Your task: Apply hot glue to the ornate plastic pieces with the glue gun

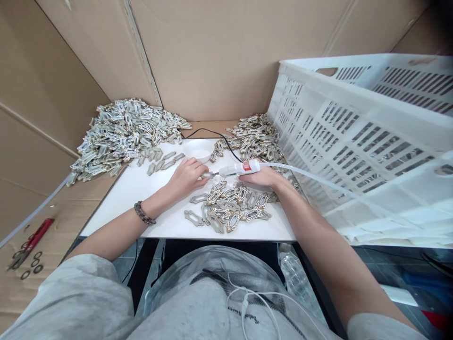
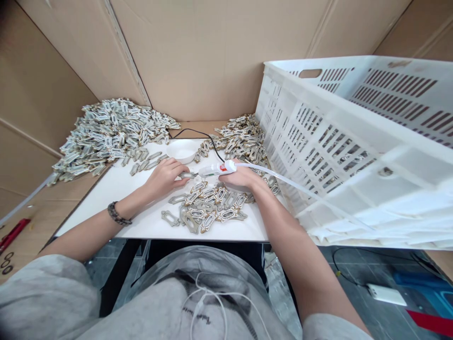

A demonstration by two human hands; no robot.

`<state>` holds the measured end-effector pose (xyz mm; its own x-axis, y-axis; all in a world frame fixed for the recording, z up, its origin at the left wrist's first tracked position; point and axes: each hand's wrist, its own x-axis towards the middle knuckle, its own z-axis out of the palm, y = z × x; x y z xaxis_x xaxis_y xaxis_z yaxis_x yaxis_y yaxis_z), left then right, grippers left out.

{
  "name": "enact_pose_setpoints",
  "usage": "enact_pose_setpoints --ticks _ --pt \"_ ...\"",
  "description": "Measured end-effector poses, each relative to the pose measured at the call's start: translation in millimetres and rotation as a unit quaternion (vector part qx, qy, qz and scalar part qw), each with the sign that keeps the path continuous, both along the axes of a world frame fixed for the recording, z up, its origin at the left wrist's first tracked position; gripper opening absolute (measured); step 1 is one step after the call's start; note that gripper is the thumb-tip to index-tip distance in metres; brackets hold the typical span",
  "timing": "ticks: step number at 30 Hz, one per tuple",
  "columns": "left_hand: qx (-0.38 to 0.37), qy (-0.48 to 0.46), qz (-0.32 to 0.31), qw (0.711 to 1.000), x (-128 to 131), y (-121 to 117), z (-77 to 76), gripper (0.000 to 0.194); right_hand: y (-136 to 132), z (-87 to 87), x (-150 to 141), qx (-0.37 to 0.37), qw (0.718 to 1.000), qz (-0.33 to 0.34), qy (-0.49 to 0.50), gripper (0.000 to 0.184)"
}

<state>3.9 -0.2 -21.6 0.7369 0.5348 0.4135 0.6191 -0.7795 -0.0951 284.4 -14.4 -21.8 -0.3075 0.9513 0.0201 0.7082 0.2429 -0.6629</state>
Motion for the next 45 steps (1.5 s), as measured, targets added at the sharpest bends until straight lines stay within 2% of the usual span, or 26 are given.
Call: enact_pose_setpoints --ticks 13,31,45 --pt "0.027 -0.002 -0.008 1.000 -0.4 1.1 -2.0 0.017 -0.4 -0.7 0.0 -0.002 1.000 -0.009 -0.003 0.014" --pt "0.022 -0.005 -0.007 1.000 -2.4 1.3 0.5 0.014 -4.0 2.9 -0.6 -0.004 1.000 -0.005 -0.007 0.015" --pt "-0.006 -0.051 -0.038 0.998 -4.9 4.2 -1.3 0.011 -5.7 6.7 -2.1 -0.012 1.000 -0.009 -0.012 0.014"
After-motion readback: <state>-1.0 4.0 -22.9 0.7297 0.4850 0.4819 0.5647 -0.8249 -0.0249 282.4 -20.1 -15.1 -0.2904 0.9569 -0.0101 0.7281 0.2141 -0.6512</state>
